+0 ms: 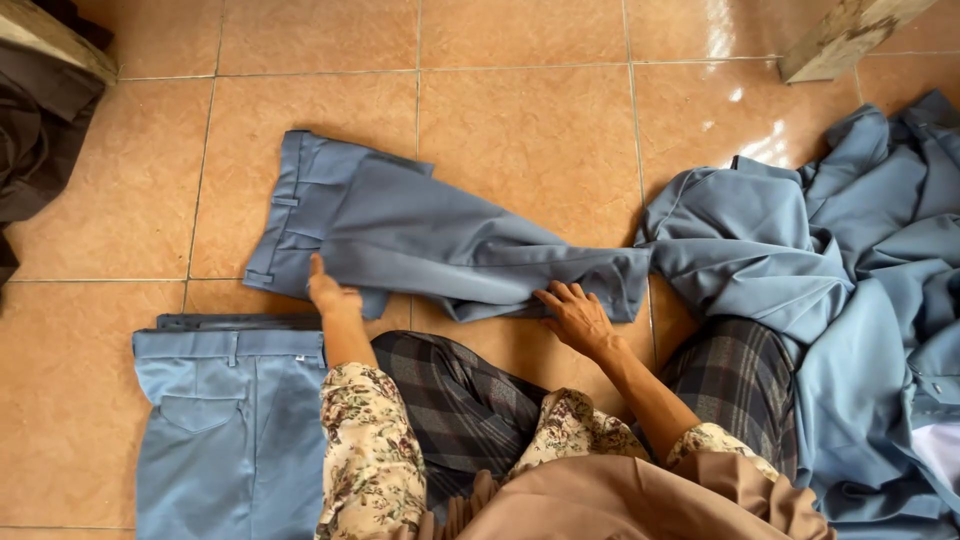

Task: Folding blue trousers and stacking them on the floor in a sewing factory.

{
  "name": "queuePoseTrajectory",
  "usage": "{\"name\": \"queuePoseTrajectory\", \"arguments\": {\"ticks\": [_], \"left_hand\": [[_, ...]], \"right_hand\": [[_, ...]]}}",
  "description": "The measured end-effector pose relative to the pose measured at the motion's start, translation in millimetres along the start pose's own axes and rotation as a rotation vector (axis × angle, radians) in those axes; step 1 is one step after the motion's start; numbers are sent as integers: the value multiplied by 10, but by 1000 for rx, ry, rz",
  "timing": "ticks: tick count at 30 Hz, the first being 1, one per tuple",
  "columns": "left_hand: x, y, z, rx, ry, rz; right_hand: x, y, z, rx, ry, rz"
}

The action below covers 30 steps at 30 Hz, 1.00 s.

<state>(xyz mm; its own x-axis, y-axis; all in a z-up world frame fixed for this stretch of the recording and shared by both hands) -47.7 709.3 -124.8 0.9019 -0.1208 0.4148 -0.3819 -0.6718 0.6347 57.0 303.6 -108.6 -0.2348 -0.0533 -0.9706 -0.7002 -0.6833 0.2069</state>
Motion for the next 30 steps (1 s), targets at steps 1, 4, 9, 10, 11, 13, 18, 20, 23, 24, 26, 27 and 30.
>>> {"name": "queuePoseTrajectory", "arguments": {"ticks": [1,4,9,10,11,13,18,20,23,24,26,27,30], "left_hand": [[-282,-285,23,7,18,-67],[-793,-758,149,42,19,-167],[-1143,-1218,571,44,-122,-260],[-1081,-1107,671,-4,-107,-269],[-1018,-993,771,-52,-91,-278],[-1052,-1067,1046,-56,-91,-273],[-673,-400,1206,-154,-61,-219],[-472,-174,1071,-155,-41,-132],[-707,-665,1351,-173,122,-39],[-670,-623,1325,-177,117,-39],[-513,-551,1258,-162,211,40],[-541,-585,1270,-165,211,41],[-611,-667,1268,-147,262,54]], "right_hand": [[-83,41,14,-20,-88,-46],[-163,150,-238,25,-224,-250],[-470,294,-826,213,-359,-481],[-479,239,-904,300,-360,-384],[-484,202,-980,385,-360,-287],[-296,74,-1182,460,-401,-183],[581,-146,-1627,516,-406,57],[944,-181,-1787,504,-466,68],[723,-34,-1755,507,-576,9],[562,97,-1703,513,-577,10],[82,264,-1439,293,-670,-102],[-265,441,-1246,296,-668,-102],[-756,837,-657,128,-837,146]]}}
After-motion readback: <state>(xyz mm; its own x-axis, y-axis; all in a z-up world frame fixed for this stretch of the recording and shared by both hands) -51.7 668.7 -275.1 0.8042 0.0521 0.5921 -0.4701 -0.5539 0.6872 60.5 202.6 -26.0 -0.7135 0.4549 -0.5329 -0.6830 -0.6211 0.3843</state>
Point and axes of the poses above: each hand's wrist, its own y-axis away from the middle knuckle, its own x-axis out of the palm, z = x × y, the point moved 10 cm from there along -y, towards the middle knuckle, and after that the axes turned 5 degrees about z, right-handed, at the moved point
